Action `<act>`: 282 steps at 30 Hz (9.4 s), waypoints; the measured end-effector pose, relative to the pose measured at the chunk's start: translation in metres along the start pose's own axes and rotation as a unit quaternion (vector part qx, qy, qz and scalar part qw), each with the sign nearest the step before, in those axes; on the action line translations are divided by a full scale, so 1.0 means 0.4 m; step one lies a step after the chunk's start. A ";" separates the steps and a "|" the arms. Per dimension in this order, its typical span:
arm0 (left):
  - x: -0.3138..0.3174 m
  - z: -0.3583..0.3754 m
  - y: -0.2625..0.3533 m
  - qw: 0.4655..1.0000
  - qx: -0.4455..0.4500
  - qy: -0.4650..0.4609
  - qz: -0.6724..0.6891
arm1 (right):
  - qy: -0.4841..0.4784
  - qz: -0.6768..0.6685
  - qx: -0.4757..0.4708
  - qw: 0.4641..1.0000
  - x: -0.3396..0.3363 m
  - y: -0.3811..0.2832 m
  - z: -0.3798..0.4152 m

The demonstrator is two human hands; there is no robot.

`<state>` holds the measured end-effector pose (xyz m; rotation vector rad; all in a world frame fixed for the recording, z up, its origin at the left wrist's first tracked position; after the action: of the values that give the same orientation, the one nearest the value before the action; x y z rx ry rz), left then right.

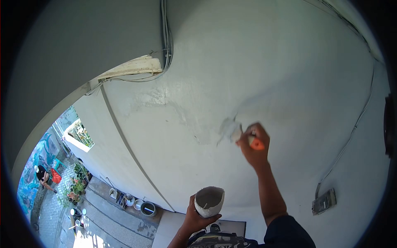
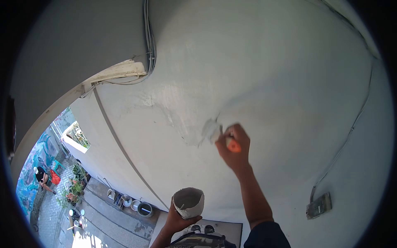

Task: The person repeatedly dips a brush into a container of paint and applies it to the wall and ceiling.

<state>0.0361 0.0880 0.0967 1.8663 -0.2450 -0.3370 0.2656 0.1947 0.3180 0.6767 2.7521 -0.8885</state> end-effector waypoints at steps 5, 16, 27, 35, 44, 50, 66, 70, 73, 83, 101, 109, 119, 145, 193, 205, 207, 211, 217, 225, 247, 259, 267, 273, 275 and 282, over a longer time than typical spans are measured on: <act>0.001 -0.008 -0.009 0.999 -0.031 -0.009 0.025 | -0.119 -0.032 0.234 0.964 0.076 0.210 0.471; 0.091 -0.104 -0.013 0.996 0.010 -0.085 0.020 | -0.097 0.080 0.403 0.906 -0.209 0.263 0.817; 0.175 -0.218 0.077 0.988 0.080 -0.123 -0.043 | -0.065 0.020 0.116 0.991 -0.468 -0.188 0.324; 0.222 -0.216 0.103 0.978 0.142 -0.142 -0.061 | -0.225 -0.045 0.098 0.968 -0.420 -0.348 0.153; 0.230 -0.197 0.105 0.969 0.182 -0.144 -0.088 | -0.460 0.102 0.045 0.881 -0.198 -0.412 0.108; 0.226 -0.198 0.070 0.974 0.163 -0.148 -0.051 | -0.500 0.098 0.002 0.860 -0.165 -0.422 0.077; 0.201 -0.185 0.094 0.972 0.175 -0.151 -0.029 | -0.502 0.028 -0.017 0.864 -0.135 -0.381 0.079; 0.199 -0.174 0.104 0.968 0.194 -0.147 -0.066 | -0.565 0.054 0.031 0.823 -0.080 -0.345 0.127; 0.206 -0.165 0.108 0.967 0.194 -0.154 -0.057 | -0.598 0.052 0.044 0.799 -0.050 -0.339 0.148; 0.202 -0.142 0.120 0.965 0.207 -0.147 -0.073 | -0.626 0.050 0.098 0.772 -0.031 -0.327 0.157; 0.192 -0.158 0.108 0.972 0.190 -0.122 -0.071 | -0.536 0.025 0.040 0.843 -0.116 -0.330 0.082; 0.177 -0.209 0.166 0.985 0.104 -0.123 -0.062 | -0.418 0.045 0.069 0.905 -0.218 -0.265 0.030; 0.186 -0.253 0.206 0.986 0.026 -0.154 -0.050 | -0.409 0.083 0.072 0.906 -0.246 -0.293 0.010; 0.206 -0.254 0.198 0.979 -0.005 -0.200 -0.031 | -0.362 0.035 0.174 0.915 -0.333 -0.239 -0.005; 0.252 -0.116 0.026 0.968 0.010 -0.204 0.145 | -0.030 0.450 -0.282 0.847 -0.499 -0.557 -0.415; 0.196 -0.072 -0.063 0.966 -0.013 -0.153 0.208 | -0.011 0.464 -0.358 0.810 -0.397 -0.612 -0.696; 0.180 -0.065 -0.081 0.968 -0.020 -0.140 0.206 | -0.010 0.471 -0.358 0.807 -0.387 -0.609 -0.738; 0.153 -0.043 -0.124 0.971 -0.035 -0.123 0.204 | 0.006 0.482 -0.381 0.789 -0.368 -0.618 -0.740; 0.129 -0.053 -0.088 0.958 -0.019 -0.138 0.252 | -0.013 0.517 -0.361 0.776 -0.346 -0.555 -0.676; 0.121 -0.068 -0.094 0.960 -0.015 -0.146 0.237 | -0.004 0.554 -0.360 0.751 -0.306 -0.537 -0.707; 0.144 -0.117 -0.015 0.963 0.010 -0.195 0.183 | -0.132 0.559 -0.296 0.763 -0.251 -0.587 -0.787; 0.115 -0.054 -0.088 0.951 -0.022 -0.180 0.251 | -0.322 0.471 -0.058 0.819 -0.299 -0.507 -0.570; 0.143 -0.140 0.029 0.968 0.005 -0.220 0.121 | -0.159 0.501 -0.310 0.792 -0.260 -0.608 -0.777; 0.121 -0.080 -0.057 0.970 -0.015 -0.188 0.156 | -0.170 0.460 -0.244 0.837 -0.362 -0.403 -0.540; 0.100 -0.052 -0.096 0.971 -0.035 -0.179 0.153 | -0.225 0.448 -0.158 0.851 -0.354 -0.317 -0.420; 0.098 -0.079 0.000 0.974 -0.014 -0.209 0.088 | -0.184 0.430 -0.241 0.851 -0.380 -0.497 -0.479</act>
<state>0.0840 0.1030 0.1015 1.7154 -0.6845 -0.6070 0.3016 0.1086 0.6190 1.2864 1.8597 -0.0898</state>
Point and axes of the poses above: each hand's wrist, its own z-axis away from the middle knuckle, its own x-axis out of the palm, y = z × x, the point moved 10 cm from there along -z, towards the middle knuckle, and after that the axes turned 9 degrees about -y, right-handed, at the moved point
